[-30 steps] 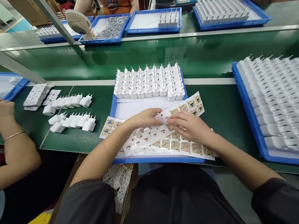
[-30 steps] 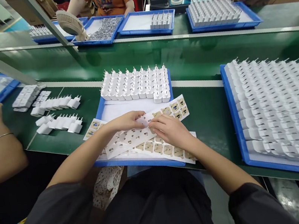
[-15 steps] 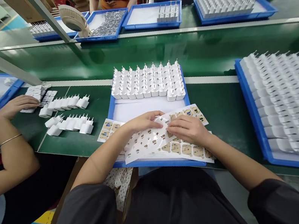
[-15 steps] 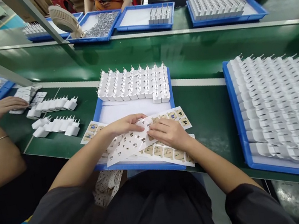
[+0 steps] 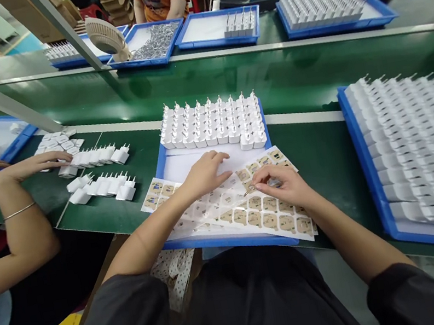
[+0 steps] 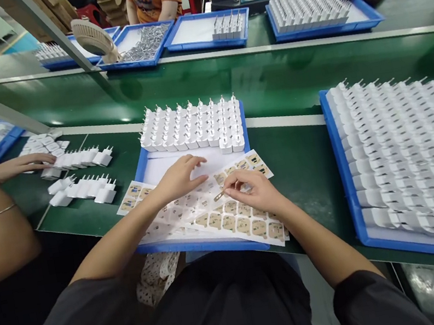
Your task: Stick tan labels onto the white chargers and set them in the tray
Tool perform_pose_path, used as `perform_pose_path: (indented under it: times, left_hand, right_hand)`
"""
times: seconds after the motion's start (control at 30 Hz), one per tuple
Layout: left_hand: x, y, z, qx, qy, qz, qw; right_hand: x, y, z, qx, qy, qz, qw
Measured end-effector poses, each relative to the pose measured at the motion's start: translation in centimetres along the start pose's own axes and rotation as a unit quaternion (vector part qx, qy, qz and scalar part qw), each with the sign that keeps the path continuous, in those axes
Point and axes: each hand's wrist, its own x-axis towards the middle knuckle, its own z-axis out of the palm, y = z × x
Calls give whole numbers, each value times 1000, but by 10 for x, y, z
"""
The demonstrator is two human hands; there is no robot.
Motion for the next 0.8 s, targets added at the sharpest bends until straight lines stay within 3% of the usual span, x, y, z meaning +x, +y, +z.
perform_pose_path:
  times: [0.1, 0.17, 0.27, 0.4, 0.47, 0.63, 0.8]
  left_hand:
    - [25, 15, 7, 92, 110, 48, 989]
    - [43, 22, 13, 150, 152, 79, 974]
    - [62, 24, 23, 215, 177, 121, 953]
    - [65, 18, 29, 253, 177, 179, 934]
    - [62, 15, 30, 252, 157, 169, 940]
    - [61, 11, 29, 181, 128, 69, 973]
    - [41, 9, 16, -17, 94, 16, 995]
  right_hand:
    - [0, 1, 2, 0, -10, 14, 1000]
    - [0, 2, 2, -7, -11, 27, 1000]
    - [-1, 5, 4, -18, -12, 40, 999]
    - [-2, 7, 6, -29, -15, 35, 999]
    - [-2, 6, 7, -32, -15, 30, 999]
    - [-2, 3, 6, -29, -8, 38, 999]
    - [-4, -2, 3, 27, 5, 65, 998]
